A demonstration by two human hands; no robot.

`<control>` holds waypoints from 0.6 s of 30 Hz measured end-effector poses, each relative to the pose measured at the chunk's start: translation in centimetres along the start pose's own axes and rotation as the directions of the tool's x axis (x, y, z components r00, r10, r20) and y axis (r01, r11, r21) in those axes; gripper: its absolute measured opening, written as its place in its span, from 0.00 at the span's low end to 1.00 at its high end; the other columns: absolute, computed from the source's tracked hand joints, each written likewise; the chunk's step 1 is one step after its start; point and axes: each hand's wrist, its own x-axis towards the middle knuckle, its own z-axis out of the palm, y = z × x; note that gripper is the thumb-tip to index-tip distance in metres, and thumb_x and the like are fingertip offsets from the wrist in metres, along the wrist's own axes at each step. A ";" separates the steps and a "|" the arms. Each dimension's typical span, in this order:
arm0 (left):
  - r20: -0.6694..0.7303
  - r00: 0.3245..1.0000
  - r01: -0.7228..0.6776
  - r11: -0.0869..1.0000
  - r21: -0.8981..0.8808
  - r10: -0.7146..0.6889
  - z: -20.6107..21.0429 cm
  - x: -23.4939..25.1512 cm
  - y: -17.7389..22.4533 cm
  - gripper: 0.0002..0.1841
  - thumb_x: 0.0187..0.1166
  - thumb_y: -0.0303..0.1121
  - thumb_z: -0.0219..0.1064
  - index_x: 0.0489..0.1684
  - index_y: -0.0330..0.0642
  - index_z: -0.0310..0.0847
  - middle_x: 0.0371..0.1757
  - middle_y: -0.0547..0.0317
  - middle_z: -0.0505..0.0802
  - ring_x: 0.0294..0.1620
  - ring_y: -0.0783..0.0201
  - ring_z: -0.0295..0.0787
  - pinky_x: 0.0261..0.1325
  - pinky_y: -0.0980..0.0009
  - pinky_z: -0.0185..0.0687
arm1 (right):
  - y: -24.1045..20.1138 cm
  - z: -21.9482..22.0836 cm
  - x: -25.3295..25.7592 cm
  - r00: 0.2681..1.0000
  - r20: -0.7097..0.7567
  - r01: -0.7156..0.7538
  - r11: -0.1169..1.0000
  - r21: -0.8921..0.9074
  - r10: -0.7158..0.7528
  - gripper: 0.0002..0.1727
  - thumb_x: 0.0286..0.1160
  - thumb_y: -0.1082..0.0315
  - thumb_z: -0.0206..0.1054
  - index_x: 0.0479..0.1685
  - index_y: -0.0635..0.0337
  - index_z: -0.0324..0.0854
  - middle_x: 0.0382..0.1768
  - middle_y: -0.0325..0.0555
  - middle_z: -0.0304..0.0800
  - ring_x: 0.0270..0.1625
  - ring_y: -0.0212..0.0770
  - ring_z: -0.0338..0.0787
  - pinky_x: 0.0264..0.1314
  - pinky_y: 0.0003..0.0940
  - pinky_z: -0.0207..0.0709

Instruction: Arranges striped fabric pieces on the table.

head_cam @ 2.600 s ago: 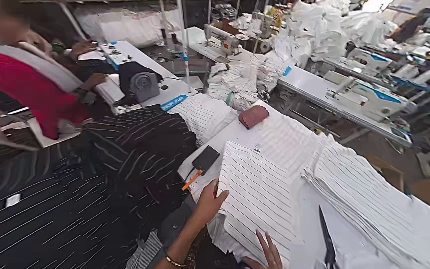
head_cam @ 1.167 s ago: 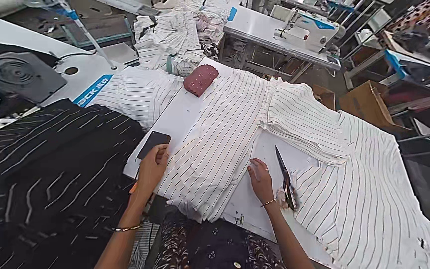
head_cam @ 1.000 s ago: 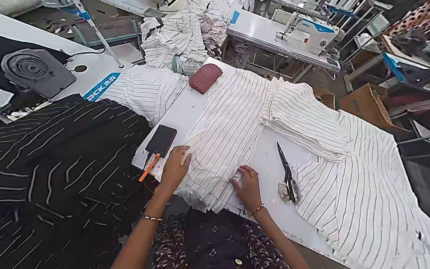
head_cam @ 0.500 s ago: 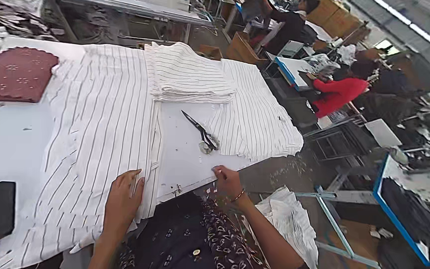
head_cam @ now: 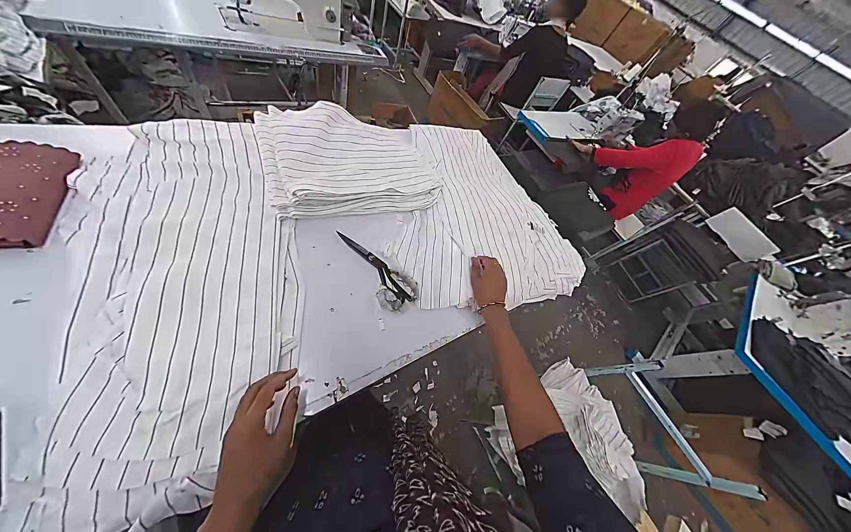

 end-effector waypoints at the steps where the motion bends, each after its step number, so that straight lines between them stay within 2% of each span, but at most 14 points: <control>1: -0.023 1.000 0.016 1.000 -0.012 -0.017 -0.2 -0.3 -0.2 0.19 0.79 0.35 0.59 0.57 0.29 0.87 0.55 0.34 0.91 0.50 0.42 0.91 0.50 0.53 0.87 | 0.0 -1.0 0.4 0.999 -0.029 -0.016 0.999 0.043 0.017 0.20 0.91 0.64 0.54 0.63 0.70 0.86 0.59 0.67 0.90 0.67 0.62 0.88 0.74 0.56 0.75; 4: -0.044 0.996 0.072 0.993 -0.098 -0.076 -0.1 -0.5 0.4 0.19 0.80 0.34 0.59 0.56 0.29 0.87 0.54 0.36 0.92 0.49 0.51 0.93 0.50 0.61 0.88 | 1.0 -4.2 0.5 0.977 -0.214 0.026 0.981 0.192 0.016 0.20 0.91 0.68 0.52 0.62 0.72 0.86 0.51 0.69 0.93 0.59 0.64 0.92 0.69 0.60 0.76; 6: -0.009 0.999 0.039 0.984 -0.172 -0.041 0.9 0.1 1.7 0.17 0.82 0.34 0.60 0.55 0.30 0.88 0.54 0.38 0.93 0.49 0.53 0.94 0.51 0.61 0.90 | 0.9 -5.7 -0.6 0.938 -0.339 0.155 0.956 0.249 -0.064 0.19 0.90 0.69 0.53 0.58 0.76 0.86 0.46 0.70 0.93 0.51 0.60 0.93 0.62 0.55 0.80; 8: 0.095 0.995 0.040 0.954 -0.298 -0.012 2.5 0.9 3.4 0.16 0.83 0.33 0.60 0.54 0.31 0.89 0.54 0.41 0.94 0.50 0.55 0.94 0.53 0.62 0.90 | -0.5 -6.4 -4.1 0.924 -0.344 0.273 0.916 0.293 -0.166 0.19 0.89 0.70 0.53 0.55 0.80 0.84 0.40 0.68 0.91 0.42 0.53 0.92 0.52 0.48 0.82; 9: 0.197 0.980 0.097 0.917 -0.386 -0.021 3.4 1.5 4.6 0.17 0.85 0.34 0.59 0.56 0.30 0.88 0.56 0.42 0.93 0.52 0.57 0.93 0.56 0.62 0.89 | -1.6 -6.5 -6.7 0.928 -0.302 0.316 0.892 0.323 -0.219 0.18 0.88 0.72 0.53 0.54 0.82 0.84 0.38 0.67 0.91 0.40 0.50 0.92 0.49 0.45 0.83; 10: 0.339 0.939 0.213 0.857 -0.470 -0.048 4.1 2.2 5.8 0.18 0.88 0.35 0.57 0.60 0.30 0.86 0.59 0.44 0.92 0.56 0.58 0.92 0.60 0.62 0.88 | -2.7 -6.0 -9.6 0.925 -0.256 0.362 0.860 0.360 -0.282 0.17 0.86 0.74 0.54 0.51 0.82 0.85 0.38 0.65 0.92 0.39 0.47 0.92 0.48 0.41 0.84; 12: 0.643 0.761 0.530 0.652 -0.543 -0.083 5.1 4.0 7.5 0.25 0.93 0.41 0.45 0.72 0.30 0.77 0.65 0.48 0.90 0.63 0.62 0.88 0.66 0.62 0.84 | -4.8 -3.9 -16.0 0.898 -0.120 0.425 0.764 0.486 -0.423 0.14 0.81 0.75 0.57 0.41 0.79 0.87 0.32 0.57 0.92 0.34 0.37 0.91 0.43 0.31 0.84; 13: 0.734 0.672 0.661 0.529 -0.532 -0.101 5.6 4.9 7.9 0.28 0.95 0.45 0.40 0.73 0.32 0.76 0.63 0.52 0.90 0.62 0.65 0.88 0.67 0.63 0.83 | -5.5 -2.9 -18.9 0.850 -0.017 0.441 0.694 0.570 -0.526 0.13 0.80 0.75 0.59 0.39 0.76 0.88 0.31 0.53 0.92 0.33 0.34 0.92 0.43 0.28 0.85; 14: 0.776 0.612 0.750 0.425 -0.506 -0.155 5.7 5.8 8.3 0.29 0.95 0.49 0.38 0.68 0.36 0.78 0.54 0.57 0.94 0.55 0.70 0.91 0.62 0.66 0.86 | -6.0 -2.1 -21.2 0.759 0.099 0.440 0.618 0.651 -0.644 0.12 0.80 0.74 0.62 0.42 0.74 0.89 0.33 0.54 0.95 0.35 0.36 0.94 0.45 0.29 0.87; 15: 0.779 0.585 0.796 0.343 -0.498 -0.227 5.8 6.5 8.3 0.26 0.95 0.50 0.43 0.62 0.38 0.81 0.46 0.59 0.95 0.47 0.71 0.93 0.55 0.68 0.90 | -6.3 -1.5 -22.5 0.626 0.195 0.431 0.543 0.720 -0.755 0.11 0.81 0.72 0.64 0.47 0.72 0.89 0.35 0.54 0.95 0.34 0.36 0.94 0.44 0.29 0.87; 16: 0.745 0.588 0.806 0.300 -0.510 -0.315 5.8 7.1 8.0 0.21 0.93 0.46 0.51 0.59 0.38 0.81 0.41 0.59 0.94 0.41 0.71 0.93 0.49 0.70 0.90 | -6.6 -1.2 -23.0 0.511 0.236 0.423 0.481 0.767 -0.826 0.11 0.81 0.71 0.66 0.52 0.70 0.89 0.37 0.53 0.96 0.34 0.36 0.93 0.43 0.28 0.87; 17: 0.690 0.612 0.791 0.287 -0.541 -0.386 5.7 7.5 7.6 0.16 0.91 0.39 0.58 0.62 0.35 0.79 0.43 0.57 0.93 0.41 0.70 0.92 0.49 0.70 0.89 | -7.0 -1.0 -22.9 0.463 0.222 0.439 0.440 0.783 -0.858 0.11 0.79 0.70 0.68 0.52 0.68 0.90 0.38 0.52 0.96 0.35 0.35 0.94 0.44 0.27 0.87; 18: 0.626 0.653 0.756 0.321 -0.570 -0.426 5.6 7.7 7.1 0.17 0.88 0.33 0.62 0.68 0.33 0.75 0.48 0.53 0.91 0.46 0.69 0.90 0.53 0.70 0.87 | -7.3 -1.1 -22.5 0.467 0.162 0.478 0.402 0.781 -0.869 0.10 0.78 0.69 0.70 0.50 0.65 0.91 0.40 0.48 0.97 0.38 0.32 0.94 0.47 0.24 0.87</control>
